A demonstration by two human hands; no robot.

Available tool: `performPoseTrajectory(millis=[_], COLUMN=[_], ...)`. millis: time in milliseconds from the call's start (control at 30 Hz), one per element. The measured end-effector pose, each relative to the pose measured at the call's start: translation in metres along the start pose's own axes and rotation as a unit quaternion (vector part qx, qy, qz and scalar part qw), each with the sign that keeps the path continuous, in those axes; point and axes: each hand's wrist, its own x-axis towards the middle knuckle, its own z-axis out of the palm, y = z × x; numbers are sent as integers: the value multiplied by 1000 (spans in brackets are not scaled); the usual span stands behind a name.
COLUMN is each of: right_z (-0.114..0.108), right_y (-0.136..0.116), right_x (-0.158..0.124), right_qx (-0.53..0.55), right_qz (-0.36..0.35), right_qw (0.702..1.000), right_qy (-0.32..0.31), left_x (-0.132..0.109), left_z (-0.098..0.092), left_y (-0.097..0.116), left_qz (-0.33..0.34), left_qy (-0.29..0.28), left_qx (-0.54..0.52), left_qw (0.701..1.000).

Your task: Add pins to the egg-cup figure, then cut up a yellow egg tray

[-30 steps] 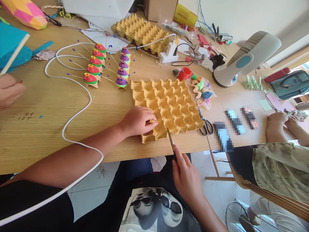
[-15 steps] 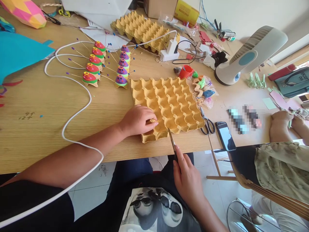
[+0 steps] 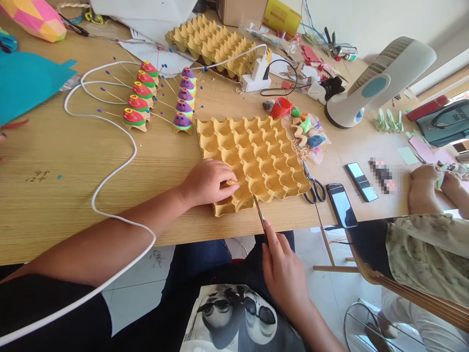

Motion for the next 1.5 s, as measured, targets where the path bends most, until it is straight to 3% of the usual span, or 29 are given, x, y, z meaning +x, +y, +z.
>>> performPoseTrajectory(millis=[400, 667, 900, 1133, 1367, 1500], right_z=[-3, -13, -12, -21, -19, -27], right_y=[-19, -11, -15, -11, -16, -14], right_x=[30, 8, 30, 9, 37, 21], right_qx=[-73, -96, -101, -92, -82, -82], right_qz=[31, -1, 6, -12, 6, -8], right_qw=[996, 994, 993, 994, 993, 994], right_qy=[-46, -50, -57, -63, -80, -73], left_x=[1, 1, 1, 2, 2, 1], left_z=[0, 0, 0, 0, 0, 1], left_y=[1, 2, 1, 2, 2, 4], left_qz=[6, -6, -1, -5, -6, -16], left_qy=[-1, 0, -4, 0, -2, 5], left_qx=[16, 5, 7, -4, 3, 3], left_qw=[1000, 1000, 1000, 1000, 1000, 1000])
